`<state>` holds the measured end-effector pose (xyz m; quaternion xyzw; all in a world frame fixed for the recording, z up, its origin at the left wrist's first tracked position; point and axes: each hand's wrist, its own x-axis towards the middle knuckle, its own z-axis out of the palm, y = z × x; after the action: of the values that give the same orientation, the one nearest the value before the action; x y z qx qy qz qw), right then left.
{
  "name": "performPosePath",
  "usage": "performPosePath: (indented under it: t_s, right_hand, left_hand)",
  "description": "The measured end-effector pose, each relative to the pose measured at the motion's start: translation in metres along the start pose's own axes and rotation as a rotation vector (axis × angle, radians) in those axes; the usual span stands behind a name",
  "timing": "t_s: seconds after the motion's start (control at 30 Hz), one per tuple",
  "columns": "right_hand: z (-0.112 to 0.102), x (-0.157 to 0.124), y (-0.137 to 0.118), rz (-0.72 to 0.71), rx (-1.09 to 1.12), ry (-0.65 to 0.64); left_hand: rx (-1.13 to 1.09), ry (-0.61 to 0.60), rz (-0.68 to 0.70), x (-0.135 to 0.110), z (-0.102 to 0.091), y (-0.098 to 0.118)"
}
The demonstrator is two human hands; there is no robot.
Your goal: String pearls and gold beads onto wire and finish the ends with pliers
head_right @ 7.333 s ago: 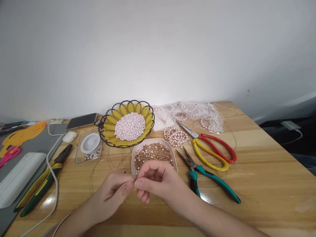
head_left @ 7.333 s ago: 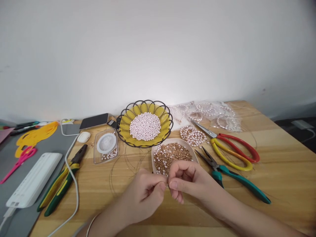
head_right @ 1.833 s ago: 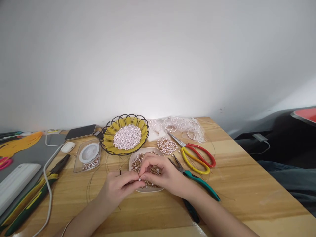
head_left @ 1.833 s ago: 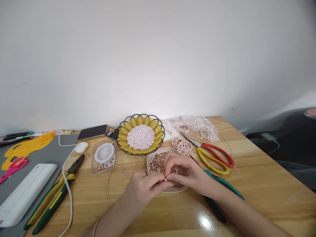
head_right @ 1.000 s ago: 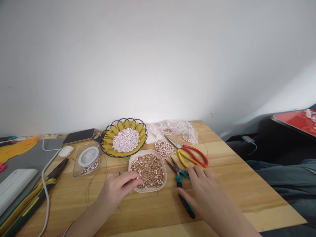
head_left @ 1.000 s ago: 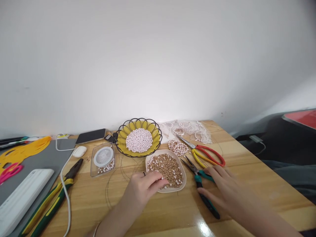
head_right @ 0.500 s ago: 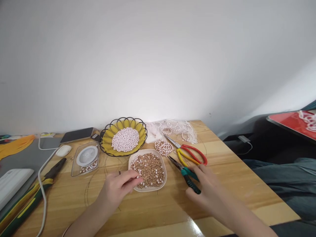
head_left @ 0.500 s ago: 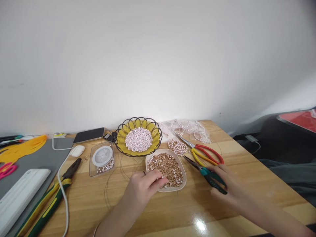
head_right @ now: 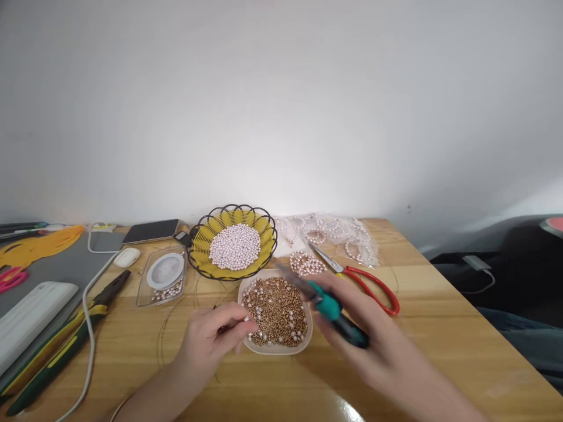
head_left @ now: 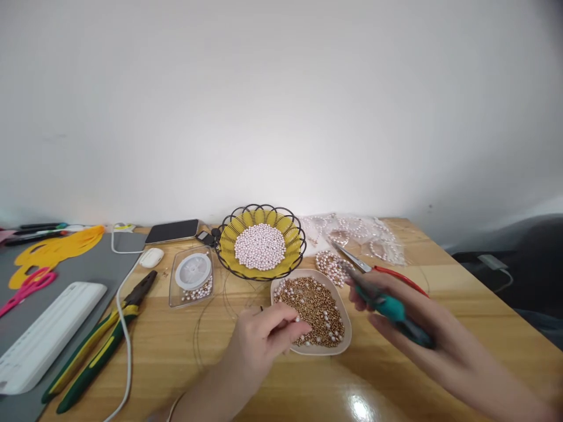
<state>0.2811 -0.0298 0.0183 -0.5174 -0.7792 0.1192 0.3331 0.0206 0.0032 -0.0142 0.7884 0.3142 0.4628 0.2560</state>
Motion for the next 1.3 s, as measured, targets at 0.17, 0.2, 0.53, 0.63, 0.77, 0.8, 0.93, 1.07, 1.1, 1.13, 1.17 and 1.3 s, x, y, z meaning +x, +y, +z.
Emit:
performPosePath:
  t_s: [0.17,0.2,0.53,0.63,0.77,0.8,0.93,1.07,1.1,1.13,1.17,1.3]
  right_hand:
    - [0.025,0.02,0.012,-0.096,0.041,-0.064]
    - [0.028,0.019,0.017,-0.107,0.047,-0.074]
    - [0.029,0.005,0.022,-0.115,0.041,-0.14]
    - [0.028,0.004,0.022,-0.136,0.038,-0.154]
    - [0.03,0.0,0.026,-0.123,0.031,-0.162]
    - [0.03,-0.001,0.027,-0.118,0.03,-0.165]
    - [0.032,-0.004,0.029,-0.116,0.017,-0.165]
    - [0.031,-0.006,0.03,-0.118,0.006,-0.177]
    - [0.031,-0.006,0.03,-0.114,0.009,-0.177]
    - [0.031,-0.006,0.031,-0.106,0.014,-0.178]
    - [0.031,-0.007,0.031,-0.099,0.02,-0.181]
    - [0.032,-0.008,0.031,-0.085,0.02,-0.172]
  left_hand:
    - [-0.042,0.064,-0.032,0.001,-0.002,0.0]
    - [-0.044,0.071,-0.037,0.002,-0.003,0.0]
    - [0.068,0.079,-0.012,0.003,-0.006,0.001]
    - [0.094,0.08,-0.005,0.004,-0.007,0.001]
    - [0.136,0.083,0.018,0.006,-0.007,0.002]
    - [0.143,0.082,0.023,0.006,-0.007,0.003]
    - [0.137,0.052,0.022,0.006,-0.007,0.001]
    - [0.118,0.041,0.017,0.004,-0.007,-0.002]
    - [0.115,0.042,0.017,0.004,-0.007,-0.002]
    - [0.112,0.039,0.016,0.004,-0.007,-0.002]
    - [0.109,0.033,0.013,0.005,-0.007,-0.002]
    - [0.105,0.024,0.011,0.005,-0.008,-0.001]
